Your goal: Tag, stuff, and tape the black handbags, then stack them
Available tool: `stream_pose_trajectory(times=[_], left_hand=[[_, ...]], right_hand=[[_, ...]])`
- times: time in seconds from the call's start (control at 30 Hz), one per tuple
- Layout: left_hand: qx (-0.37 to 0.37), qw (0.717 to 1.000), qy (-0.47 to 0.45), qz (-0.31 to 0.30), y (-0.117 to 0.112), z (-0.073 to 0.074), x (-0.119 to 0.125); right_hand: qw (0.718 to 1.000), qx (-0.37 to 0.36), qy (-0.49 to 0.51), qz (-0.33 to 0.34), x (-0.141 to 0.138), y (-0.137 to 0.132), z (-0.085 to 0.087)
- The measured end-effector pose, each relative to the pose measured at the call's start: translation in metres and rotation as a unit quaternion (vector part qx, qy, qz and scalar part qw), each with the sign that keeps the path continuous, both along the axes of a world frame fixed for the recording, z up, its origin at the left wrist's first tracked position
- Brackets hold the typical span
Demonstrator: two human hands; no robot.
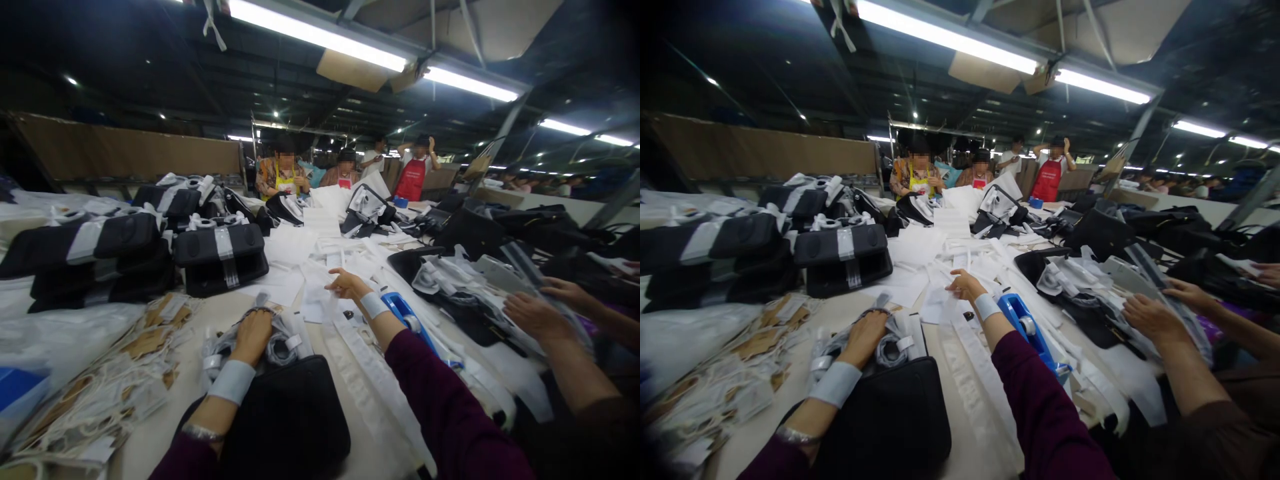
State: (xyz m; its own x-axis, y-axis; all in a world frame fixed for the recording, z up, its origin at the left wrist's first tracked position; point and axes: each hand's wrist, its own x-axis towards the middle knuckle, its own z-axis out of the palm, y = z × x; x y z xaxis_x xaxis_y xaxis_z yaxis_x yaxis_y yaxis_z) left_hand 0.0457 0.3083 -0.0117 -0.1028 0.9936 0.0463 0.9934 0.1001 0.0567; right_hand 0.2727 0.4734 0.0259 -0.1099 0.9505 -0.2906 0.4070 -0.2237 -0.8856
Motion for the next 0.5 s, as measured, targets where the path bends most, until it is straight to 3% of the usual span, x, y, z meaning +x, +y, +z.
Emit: stream_pose_trajectory(times=[0.1, 0.27, 0.5], left_hand=[[-0.010, 1.000, -0.003, -0.001, -0.001, 0.005, 0.001], [-0.022, 1.000, -0.005, 0.003, 0.001, 0.008, 0.001], [-0.035, 0.999, -0.005, 0.009, 0.000, 0.012, 0.000]], right_hand=[[0.996, -0.026, 0.088, -0.006, 0.020, -0.021, 0.006], [0.975, 0.007, 0.214, -0.063, 0.043, -0.045, 0.023], [0.940, 0.076, 0.320, -0.087, 0.058, -0.070, 0.074]])
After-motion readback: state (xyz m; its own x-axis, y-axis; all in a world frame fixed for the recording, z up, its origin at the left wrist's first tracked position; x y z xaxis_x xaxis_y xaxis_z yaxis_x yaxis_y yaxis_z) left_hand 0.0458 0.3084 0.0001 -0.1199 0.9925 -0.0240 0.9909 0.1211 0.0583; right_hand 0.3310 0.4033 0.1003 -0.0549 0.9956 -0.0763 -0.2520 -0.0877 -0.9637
